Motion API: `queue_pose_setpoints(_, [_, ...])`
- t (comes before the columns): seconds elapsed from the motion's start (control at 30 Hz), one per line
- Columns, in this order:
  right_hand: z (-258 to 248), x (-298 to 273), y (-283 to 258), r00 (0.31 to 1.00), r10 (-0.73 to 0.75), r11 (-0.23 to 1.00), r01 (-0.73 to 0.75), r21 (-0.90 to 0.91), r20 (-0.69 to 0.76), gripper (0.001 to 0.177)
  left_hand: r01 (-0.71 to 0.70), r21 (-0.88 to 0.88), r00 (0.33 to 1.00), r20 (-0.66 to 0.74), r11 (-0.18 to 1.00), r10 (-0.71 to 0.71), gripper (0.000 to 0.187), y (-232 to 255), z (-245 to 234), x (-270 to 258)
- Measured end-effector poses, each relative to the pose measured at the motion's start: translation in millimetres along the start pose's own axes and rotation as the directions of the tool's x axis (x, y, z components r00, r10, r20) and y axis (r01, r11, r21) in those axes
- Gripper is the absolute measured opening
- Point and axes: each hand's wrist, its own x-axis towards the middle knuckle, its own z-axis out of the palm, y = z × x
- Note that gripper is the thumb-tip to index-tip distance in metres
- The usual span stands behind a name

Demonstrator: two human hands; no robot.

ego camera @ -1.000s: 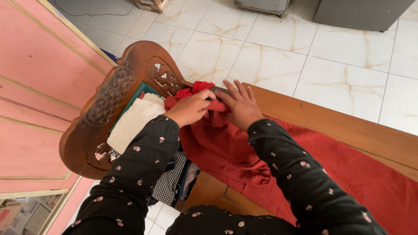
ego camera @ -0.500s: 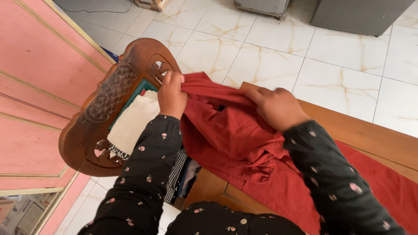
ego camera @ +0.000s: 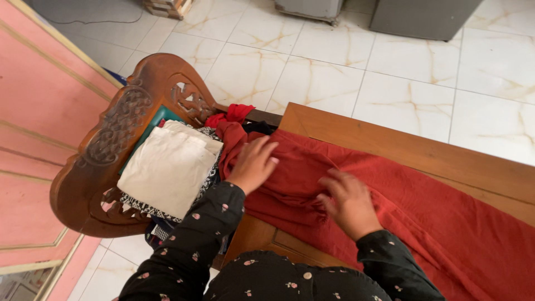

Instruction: The person folds a red fabric item, a white patterned shirt, and a white t-shirt on a wooden table, then moves them toward a black suitcase.

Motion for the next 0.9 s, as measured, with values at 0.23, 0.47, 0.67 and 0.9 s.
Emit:
queue_pose_setpoints(0.23, [-13.4,-85.4,51.3,0.861,0.479,0.828,-0.508,-0.237,-0.172,0.075,-0.108,0.042,0.884,0.461,0.993,0.077,0.086,68.7,43.9,-23.2])
queue_pose_setpoints(0.47, [11.1,-105.8,99.7,0.866,0.446,0.780,-0.500,-0.376,-0.227,0.054,-0.323,0.189,0.883,0.413,0.927,0.224,0.091,88.6,70.0,-0.4])
queue_pose_setpoints(0.67, [-21.8,-97.3,85.9,0.904,0.328,0.876,-0.399,-0.271,-0.273,0.019,-0.211,0.162,0.959,0.223,0.964,0.173,0.053,102.1,88.0,20.8])
queue_pose_setpoints(0.9, [-62.0,-130.4,45.6,0.934,0.254,0.922,-0.313,-0.230,-0.251,0.012,-0.323,0.104,0.942,0.127,0.941,0.309,0.033,99.3,38.5,13.9])
